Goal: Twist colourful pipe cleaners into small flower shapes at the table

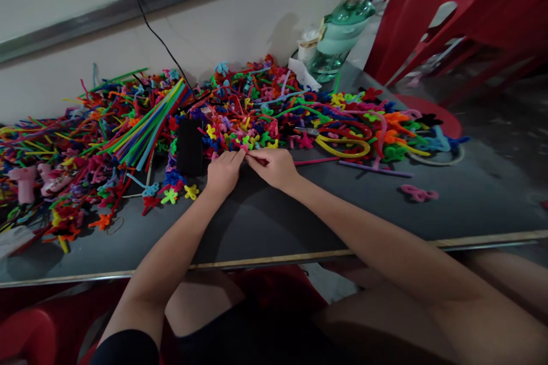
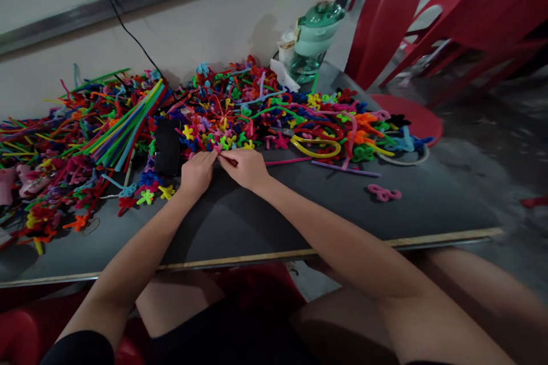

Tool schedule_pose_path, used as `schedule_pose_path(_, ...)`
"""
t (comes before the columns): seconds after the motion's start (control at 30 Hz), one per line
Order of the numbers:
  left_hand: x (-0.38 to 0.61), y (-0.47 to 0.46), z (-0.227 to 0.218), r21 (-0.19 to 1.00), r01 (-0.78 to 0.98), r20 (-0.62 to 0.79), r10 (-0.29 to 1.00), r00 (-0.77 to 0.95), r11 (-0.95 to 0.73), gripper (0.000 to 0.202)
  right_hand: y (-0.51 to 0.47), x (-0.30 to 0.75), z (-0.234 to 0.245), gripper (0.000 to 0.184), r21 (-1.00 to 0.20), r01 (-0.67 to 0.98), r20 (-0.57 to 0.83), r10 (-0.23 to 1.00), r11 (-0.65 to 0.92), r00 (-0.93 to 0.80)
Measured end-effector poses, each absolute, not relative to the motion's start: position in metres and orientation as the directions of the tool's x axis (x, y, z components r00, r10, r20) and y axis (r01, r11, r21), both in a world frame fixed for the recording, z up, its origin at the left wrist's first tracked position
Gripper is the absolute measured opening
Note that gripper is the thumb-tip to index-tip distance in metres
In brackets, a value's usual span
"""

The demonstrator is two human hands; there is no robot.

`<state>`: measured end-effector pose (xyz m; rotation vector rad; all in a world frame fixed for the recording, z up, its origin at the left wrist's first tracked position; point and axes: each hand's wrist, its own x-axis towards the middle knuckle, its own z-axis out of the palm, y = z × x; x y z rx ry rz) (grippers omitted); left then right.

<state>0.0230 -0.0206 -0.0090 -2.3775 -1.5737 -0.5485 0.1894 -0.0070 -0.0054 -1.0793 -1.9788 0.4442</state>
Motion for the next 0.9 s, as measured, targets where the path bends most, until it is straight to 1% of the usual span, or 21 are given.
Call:
schedule_pose_path(0.1,0.025,-0.020,-0.010,-0.050,0.894,0.440,0.794,0.420,-0.445,0.036,-0.007,0.188,-0.007,0.029,-0.801,0.366,0.428,0.881,0.473,-0.202)
schedule_pose_path(0.2,0.027,-0.019,-0.014,-0.041,0.853,0.474,0.742,0.474,-0.520,0.038,-0.003,0.189,-0.009,0.024,-0.915,0.192,0.334,0.933,0.355,-0.135)
schedule_pose_path(0.27,0.027,-0.018,-0.016,-0.008,0.827,0.543,0.692,0.476,-0.563,0.038,0.002,0.189,-0.010,0.021,-0.953,0.096,0.278,0.954,0.288,-0.110)
schedule_pose_path(0.33,0.025,-0.018,-0.015,0.045,0.803,0.638,0.636,0.435,-0.594,0.034,0.007,0.191,-0.010,0.020,-0.978,0.006,0.205,0.970,0.207,-0.129)
schedule_pose_path(0.43,0.020,-0.018,-0.009,0.129,0.780,0.759,0.567,0.320,-0.613,0.027,0.013,0.196,-0.008,0.021,-0.996,-0.093,0.031,0.963,0.007,-0.266)
schedule_pose_path(0.47,0.018,-0.018,-0.007,0.130,0.771,0.773,0.551,0.315,-0.624,0.026,0.015,0.199,-0.006,0.021,-0.993,-0.099,-0.028,0.939,-0.066,-0.343)
schedule_pose_path(0.53,0.013,-0.016,-0.005,0.076,0.741,0.758,0.521,0.392,-0.667,0.026,0.017,0.205,-0.003,0.020,-0.981,-0.074,-0.118,0.850,-0.181,-0.514)
schedule_pose_path(0.6,0.008,-0.015,-0.004,0.001,0.691,0.714,0.484,0.506,-0.723,0.026,0.019,0.210,0.001,0.018,-0.970,-0.025,-0.169,0.745,-0.241,-0.645)
schedule_pose_path(0.63,0.006,-0.015,-0.005,-0.024,0.669,0.695,0.468,0.546,-0.743,0.026,0.019,0.212,0.002,0.017,-0.966,-0.001,-0.187,0.706,-0.257,-0.683)
schedule_pose_path(0.73,0.002,-0.017,-0.003,-0.070,0.623,0.637,0.446,0.629,-0.779,0.026,0.020,0.216,0.004,0.016,-0.963,0.046,-0.215,0.653,-0.265,-0.727)
schedule_pose_path(0.9,-0.002,-0.021,0.011,-0.171,0.568,0.550,0.401,0.733,-0.805,0.027,0.022,0.221,0.006,0.016,-0.958,0.143,-0.272,0.637,-0.247,-0.722)
